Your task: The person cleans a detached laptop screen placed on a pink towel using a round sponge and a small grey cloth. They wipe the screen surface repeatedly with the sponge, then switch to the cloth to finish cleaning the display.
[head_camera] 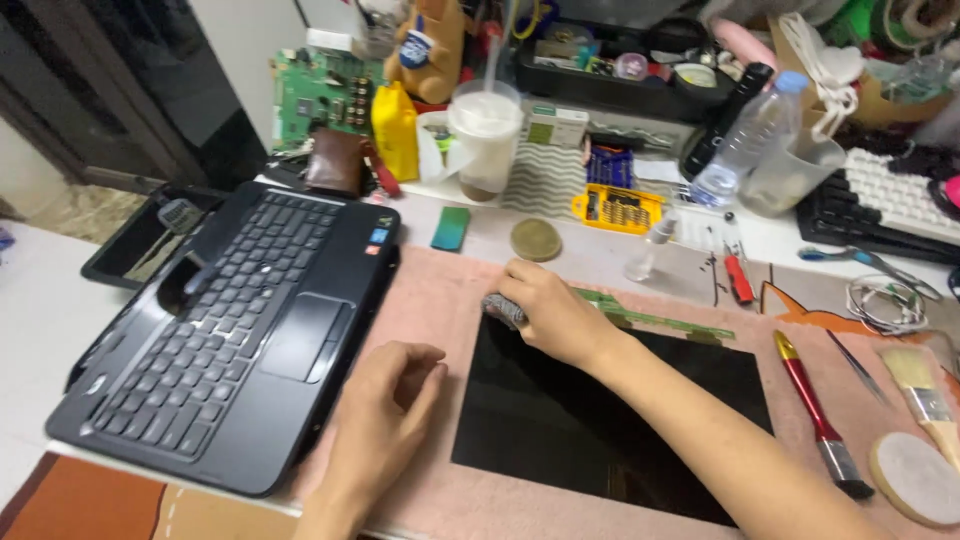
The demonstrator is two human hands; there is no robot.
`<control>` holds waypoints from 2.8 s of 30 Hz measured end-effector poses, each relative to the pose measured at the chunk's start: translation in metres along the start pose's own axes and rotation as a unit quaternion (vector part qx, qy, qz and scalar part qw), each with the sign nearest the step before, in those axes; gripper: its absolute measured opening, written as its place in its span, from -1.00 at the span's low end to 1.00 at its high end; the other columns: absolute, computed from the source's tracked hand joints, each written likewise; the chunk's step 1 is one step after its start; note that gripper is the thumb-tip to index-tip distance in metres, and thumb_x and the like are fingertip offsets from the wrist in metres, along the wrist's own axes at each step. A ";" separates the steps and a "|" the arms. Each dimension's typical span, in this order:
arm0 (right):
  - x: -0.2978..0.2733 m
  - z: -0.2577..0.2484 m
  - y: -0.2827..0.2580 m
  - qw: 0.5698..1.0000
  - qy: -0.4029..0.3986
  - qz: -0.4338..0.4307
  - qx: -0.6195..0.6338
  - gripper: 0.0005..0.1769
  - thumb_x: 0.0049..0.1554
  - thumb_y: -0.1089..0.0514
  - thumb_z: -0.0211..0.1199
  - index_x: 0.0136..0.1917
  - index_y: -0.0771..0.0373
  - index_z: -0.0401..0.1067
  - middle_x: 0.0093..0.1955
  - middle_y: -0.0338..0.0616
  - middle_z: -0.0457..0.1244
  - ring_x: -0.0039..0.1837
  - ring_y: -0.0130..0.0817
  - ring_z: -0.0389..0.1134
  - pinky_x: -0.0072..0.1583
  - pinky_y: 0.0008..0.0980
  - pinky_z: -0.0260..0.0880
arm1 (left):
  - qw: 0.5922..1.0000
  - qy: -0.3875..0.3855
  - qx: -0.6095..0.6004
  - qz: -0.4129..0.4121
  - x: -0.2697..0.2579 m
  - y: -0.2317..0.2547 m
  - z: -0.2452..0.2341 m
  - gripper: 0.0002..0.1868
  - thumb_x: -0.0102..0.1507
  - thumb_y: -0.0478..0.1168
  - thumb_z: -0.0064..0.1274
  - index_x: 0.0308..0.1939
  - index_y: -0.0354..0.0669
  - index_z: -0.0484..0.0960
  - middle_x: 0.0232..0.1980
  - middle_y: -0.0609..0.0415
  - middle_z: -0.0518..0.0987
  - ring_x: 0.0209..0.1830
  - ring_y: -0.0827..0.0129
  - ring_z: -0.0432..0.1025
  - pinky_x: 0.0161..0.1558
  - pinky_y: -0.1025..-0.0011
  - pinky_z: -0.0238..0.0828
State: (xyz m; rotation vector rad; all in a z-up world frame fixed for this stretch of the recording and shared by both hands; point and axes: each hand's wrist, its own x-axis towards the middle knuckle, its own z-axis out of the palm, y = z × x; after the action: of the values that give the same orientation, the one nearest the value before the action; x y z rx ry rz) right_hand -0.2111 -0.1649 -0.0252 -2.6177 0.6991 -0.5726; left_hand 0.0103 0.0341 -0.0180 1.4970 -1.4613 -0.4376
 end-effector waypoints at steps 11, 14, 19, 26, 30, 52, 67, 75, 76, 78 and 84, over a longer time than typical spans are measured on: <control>-0.065 -0.002 -0.110 0.993 -0.016 -0.086 0.079 -0.52 0.08 0.59 0.22 0.24 0.33 0.55 0.14 0.02 0.40 0.19 -0.03 0.47 0.26 -0.21 0.45 | 0.996 0.059 -0.067 0.018 0.003 0.002 -0.004 -0.86 0.43 -0.28 0.16 0.02 -0.13 0.80 -0.01 0.09 0.83 -0.06 0.37 0.70 0.04 0.40 0.61; -0.086 -0.002 -0.138 0.988 -0.040 -0.110 0.096 -0.64 0.21 0.52 0.25 0.27 0.40 0.55 0.17 0.06 0.39 0.22 -0.03 0.47 0.27 -0.18 0.50 | 0.996 0.056 -0.065 0.022 0.002 0.005 -0.006 -0.86 0.44 -0.26 0.15 0.01 -0.12 0.79 -0.03 0.10 0.82 -0.09 0.38 0.68 -0.01 0.40 0.59; -0.076 -0.006 -0.125 0.984 -0.088 -0.112 0.110 -0.73 0.31 0.45 0.29 0.26 0.37 0.56 0.17 0.01 0.38 0.22 -0.08 0.47 0.26 -0.22 0.52 | 0.997 0.047 -0.061 0.020 0.002 0.006 -0.005 -0.87 0.46 -0.27 0.15 0.01 -0.12 0.79 -0.04 0.09 0.81 -0.08 0.38 0.68 -0.04 0.42 0.60; -0.012 0.009 -0.012 0.997 0.051 -0.041 -0.048 -0.50 0.04 0.62 0.28 0.20 0.28 0.57 0.08 0.00 0.37 0.24 0.20 0.52 0.36 0.07 0.56 | 0.993 0.096 -0.070 0.029 0.000 0.000 0.002 -0.86 0.44 -0.16 0.26 0.03 0.00 0.86 -0.21 -0.04 0.82 -0.18 0.00 0.72 -0.14 0.17 0.66; -0.017 0.015 -0.024 0.995 0.076 -0.023 -0.052 -0.55 0.11 0.52 0.28 0.21 0.20 0.56 0.10 -0.03 0.39 0.27 0.13 0.52 0.39 0.04 0.56 | 0.990 0.104 -0.097 0.003 0.001 0.001 0.002 -0.87 0.48 -0.15 0.24 0.02 0.01 0.87 -0.26 0.04 0.85 -0.37 0.15 0.67 -0.26 0.27 0.61; -0.034 0.001 0.003 0.999 0.037 0.024 -0.033 -0.14 -0.20 0.75 0.26 0.34 0.29 0.52 0.32 0.04 0.33 0.40 0.09 0.46 0.37 -0.09 0.51 | 0.993 0.112 -0.027 0.014 -0.006 0.006 -0.002 -0.30 0.57 -0.15 0.17 -0.57 -0.03 0.09 -0.59 0.29 0.03 -0.56 0.55 -0.09 -0.47 0.35 -0.15; -0.096 -0.002 -0.096 0.988 -0.054 -0.101 0.104 -0.73 0.27 0.47 0.36 0.23 0.35 0.49 0.13 0.03 0.28 0.14 -0.04 0.39 0.15 -0.16 0.49 | 0.993 0.104 0.017 0.047 -0.009 0.022 0.002 -0.38 0.56 -0.18 0.18 -0.56 -0.07 0.24 -0.60 0.27 0.13 -0.57 0.54 -0.03 -0.47 0.37 -0.07; -0.043 -0.001 0.006 0.998 0.047 0.023 0.017 -0.20 -0.22 0.73 0.22 0.25 0.26 0.52 0.28 -0.01 0.33 0.33 0.03 0.47 0.39 -0.19 0.45 | 0.995 0.018 -0.004 0.095 -0.015 0.031 0.017 -0.90 0.52 -0.23 0.11 -0.06 -0.16 0.63 -0.14 0.10 0.71 -0.22 0.33 0.56 -0.11 0.36 0.52; -0.050 -0.003 -0.005 0.999 0.046 0.024 0.017 -0.20 -0.22 0.73 0.22 0.25 0.26 0.52 0.28 -0.01 0.33 0.33 0.03 0.47 0.39 -0.19 0.45 | 0.995 0.018 -0.005 0.093 -0.014 0.030 0.016 -0.90 0.52 -0.23 0.11 -0.06 -0.16 0.63 -0.14 0.10 0.71 -0.22 0.33 0.56 -0.11 0.36 0.52; -0.064 -0.004 -0.027 0.998 0.041 -0.019 0.041 -0.42 -0.02 0.66 0.27 0.22 0.29 0.50 0.17 0.00 0.33 0.23 -0.03 0.43 0.27 -0.22 0.43 | 0.993 0.006 0.014 0.120 -0.013 0.027 0.015 -0.91 0.55 -0.29 0.03 0.03 -0.25 0.60 -0.03 -0.04 0.63 -0.02 0.16 0.53 0.06 0.25 0.46; -0.138 -0.013 -0.120 0.993 -0.072 -0.073 0.067 -0.67 0.25 0.55 0.35 0.25 0.41 0.46 0.14 0.05 0.23 0.14 -0.07 0.34 0.06 -0.16 0.47 | 0.997 -0.006 0.037 0.072 -0.014 0.026 0.020 -0.76 0.58 -0.25 -0.12 0.26 -0.20 0.60 0.24 -0.05 0.71 0.28 0.08 0.59 0.35 0.15 0.43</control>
State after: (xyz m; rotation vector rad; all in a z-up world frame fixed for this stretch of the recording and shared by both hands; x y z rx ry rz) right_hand -0.2808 0.0027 -0.0007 -2.5679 0.4129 -0.4497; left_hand -0.0230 0.0445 -0.0116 1.4377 -1.5972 -0.3083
